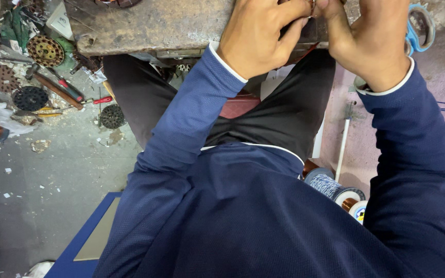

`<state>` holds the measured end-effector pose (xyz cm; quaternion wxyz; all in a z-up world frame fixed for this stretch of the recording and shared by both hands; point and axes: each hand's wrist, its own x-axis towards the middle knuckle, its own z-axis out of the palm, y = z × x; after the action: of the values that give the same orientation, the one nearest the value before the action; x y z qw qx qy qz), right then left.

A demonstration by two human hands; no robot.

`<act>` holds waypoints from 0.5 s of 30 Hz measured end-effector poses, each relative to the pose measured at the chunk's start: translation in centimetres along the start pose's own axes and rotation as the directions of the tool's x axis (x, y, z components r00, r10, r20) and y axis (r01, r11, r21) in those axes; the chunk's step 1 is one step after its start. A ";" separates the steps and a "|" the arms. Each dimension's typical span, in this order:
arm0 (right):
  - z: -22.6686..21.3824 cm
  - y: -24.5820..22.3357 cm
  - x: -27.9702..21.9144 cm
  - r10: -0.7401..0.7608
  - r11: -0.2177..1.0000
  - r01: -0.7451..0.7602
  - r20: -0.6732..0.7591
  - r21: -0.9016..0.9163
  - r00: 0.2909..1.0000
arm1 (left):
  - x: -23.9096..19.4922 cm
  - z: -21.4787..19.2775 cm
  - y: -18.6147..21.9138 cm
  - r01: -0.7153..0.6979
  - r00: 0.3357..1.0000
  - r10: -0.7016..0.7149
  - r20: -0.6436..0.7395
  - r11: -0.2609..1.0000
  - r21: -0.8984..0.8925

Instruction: The person wires an electric fan motor by hand and using shears, threading wires through the stator and cutting them to size.

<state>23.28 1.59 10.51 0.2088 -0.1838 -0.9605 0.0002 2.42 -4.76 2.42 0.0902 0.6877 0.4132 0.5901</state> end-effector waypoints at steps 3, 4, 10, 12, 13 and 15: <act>0.2 0.2 -0.2 0.010 1.000 -0.010 -0.005 -0.005 1.000 | -0.1 0.1 -0.2 0.012 1.000 -0.012 0.006 1.000 -0.008; 0.3 0.2 -0.2 0.014 1.000 -0.014 -0.007 -0.005 1.000 | -0.1 0.1 -0.2 0.006 1.000 -0.006 0.000 1.000 -0.004; 0.9 -0.6 -1.1 0.046 0.997 -0.048 -0.048 -0.053 0.998 | -0.3 0.3 -0.4 0.026 1.000 -0.026 0.007 0.999 -0.020; 0.7 -1.3 -1.7 0.061 0.997 -0.063 -0.046 -0.049 0.997 | -0.3 0.4 -0.6 0.042 0.999 -0.041 0.031 0.999 -0.021; 0.6 -1.6 -1.9 0.073 0.997 -0.074 -0.035 -0.035 0.997 | -0.3 0.5 -0.7 0.060 0.997 -0.059 0.056 0.998 -0.015; 0.4 -2.1 -2.2 0.095 0.995 -0.095 -0.014 0.006 0.995 | -0.5 0.8 -0.8 0.074 0.995 -0.073 0.066 0.997 -0.015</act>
<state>24.24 -1.11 9.39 0.2159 -0.2289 -0.9492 0.0112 2.76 -4.28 1.39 0.1315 0.6903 0.4296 0.5672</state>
